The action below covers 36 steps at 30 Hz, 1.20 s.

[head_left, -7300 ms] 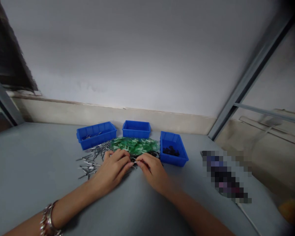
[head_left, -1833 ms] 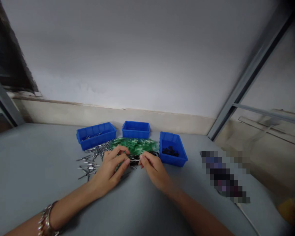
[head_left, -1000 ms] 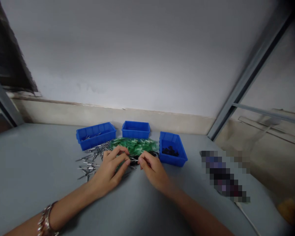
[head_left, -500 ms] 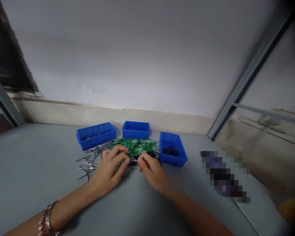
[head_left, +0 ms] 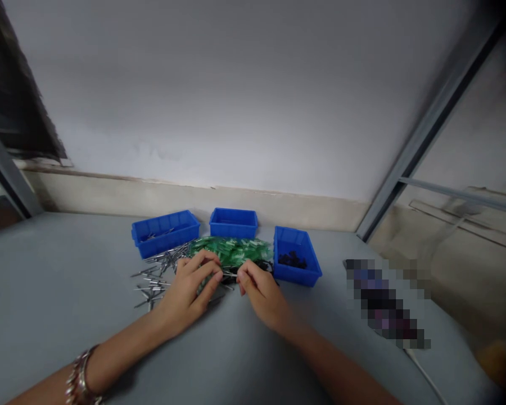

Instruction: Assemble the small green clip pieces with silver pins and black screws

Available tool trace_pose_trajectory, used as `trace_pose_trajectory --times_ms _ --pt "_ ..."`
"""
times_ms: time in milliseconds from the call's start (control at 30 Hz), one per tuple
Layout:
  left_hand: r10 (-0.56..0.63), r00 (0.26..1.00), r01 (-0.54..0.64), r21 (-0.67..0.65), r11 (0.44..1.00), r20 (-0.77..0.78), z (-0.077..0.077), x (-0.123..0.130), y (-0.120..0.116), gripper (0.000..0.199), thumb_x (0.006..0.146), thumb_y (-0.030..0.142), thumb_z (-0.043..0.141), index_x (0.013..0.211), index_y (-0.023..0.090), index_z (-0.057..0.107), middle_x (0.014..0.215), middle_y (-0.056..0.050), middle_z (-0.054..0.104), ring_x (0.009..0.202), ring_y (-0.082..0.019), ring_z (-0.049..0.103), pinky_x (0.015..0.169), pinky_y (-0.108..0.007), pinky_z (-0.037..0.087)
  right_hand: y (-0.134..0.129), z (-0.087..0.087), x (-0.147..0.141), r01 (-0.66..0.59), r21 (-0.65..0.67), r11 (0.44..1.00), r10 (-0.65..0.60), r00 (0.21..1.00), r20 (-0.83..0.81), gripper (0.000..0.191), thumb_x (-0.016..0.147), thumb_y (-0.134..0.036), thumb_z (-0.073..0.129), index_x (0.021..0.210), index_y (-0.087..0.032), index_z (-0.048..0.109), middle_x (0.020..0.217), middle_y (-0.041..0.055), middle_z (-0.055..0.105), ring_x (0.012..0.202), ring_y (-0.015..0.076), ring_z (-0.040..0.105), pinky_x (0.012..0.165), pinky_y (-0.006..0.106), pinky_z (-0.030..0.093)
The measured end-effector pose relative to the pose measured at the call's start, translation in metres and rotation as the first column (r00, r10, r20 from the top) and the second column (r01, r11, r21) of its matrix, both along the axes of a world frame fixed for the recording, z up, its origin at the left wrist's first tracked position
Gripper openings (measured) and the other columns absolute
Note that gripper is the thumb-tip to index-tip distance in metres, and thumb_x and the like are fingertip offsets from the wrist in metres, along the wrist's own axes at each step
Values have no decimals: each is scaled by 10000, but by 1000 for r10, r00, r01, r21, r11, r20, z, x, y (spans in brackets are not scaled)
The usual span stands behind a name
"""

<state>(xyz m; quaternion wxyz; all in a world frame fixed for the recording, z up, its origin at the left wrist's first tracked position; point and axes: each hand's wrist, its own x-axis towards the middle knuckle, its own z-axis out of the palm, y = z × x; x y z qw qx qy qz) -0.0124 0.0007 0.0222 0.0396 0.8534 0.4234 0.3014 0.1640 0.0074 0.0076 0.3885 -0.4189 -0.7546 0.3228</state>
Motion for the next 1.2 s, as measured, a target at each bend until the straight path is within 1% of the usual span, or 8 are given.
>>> trace_pose_trajectory --times_ms 100,233,400,667,800,900,1000,1200 --pt "-1 1000 1 2 1000 6 1 0 1 220 905 241 324 840 186 527 976 -58 512 967 -211 454 766 -343 321 0 0 0 -7 1 1000 7 1000 18 229 874 -247 313 664 -195 390 593 -29 426 578 109 416 567 237 290" --pt "-4 1000 3 -30 1000 -29 2 1 1 224 907 249 329 844 186 534 981 -55 509 947 -207 465 755 -345 326 0 1 1 -2 51 999 3 1000 -22 236 875 -254 312 658 -197 381 577 -36 408 554 104 399 539 230 279" --pt "-65 996 59 -97 994 -55 0 1 0 224 906 230 336 815 185 536 980 -42 498 914 -191 479 762 -346 325 -1 4 3 43 100 994 -39 999 -34 243 880 -264 315 657 -196 381 585 -38 395 551 101 380 538 232 267" --pt "-31 998 33 -30 999 56 2 -1 0 195 905 251 347 832 188 517 969 -38 502 934 -197 463 775 -340 316 0 -4 1 -18 87 996 11 997 81 218 885 -250 314 693 -194 402 607 -33 431 586 106 416 564 228 277" --pt "-24 999 25 -41 999 20 2 0 0 202 907 249 337 839 189 517 966 -42 503 924 -196 464 761 -338 317 0 -4 1 -4 122 993 -3 998 56 237 887 -254 307 675 -194 393 591 -35 416 572 105 403 552 227 274" --pt "-45 999 42 -84 996 -30 3 1 0 216 910 237 327 825 186 519 961 -40 505 901 -186 475 751 -333 320 -1 1 2 21 143 989 -22 1000 4 239 883 -260 314 664 -197 385 584 -38 400 561 102 394 543 225 275" --pt "-66 997 60 -118 991 -42 4 2 0 216 909 232 331 813 187 519 946 -34 511 885 -178 483 756 -330 319 -2 5 2 40 155 987 -36 999 -27 245 879 -268 322 649 -198 371 586 -39 396 559 101 390 546 223 279" --pt "-53 999 52 -92 994 -5 4 0 0 205 908 233 334 827 185 515 948 -36 510 889 -181 479 745 -329 314 -2 3 1 35 128 991 -40 999 36 219 874 -249 321 674 -196 391 573 -42 390 544 101 388 537 224 277"
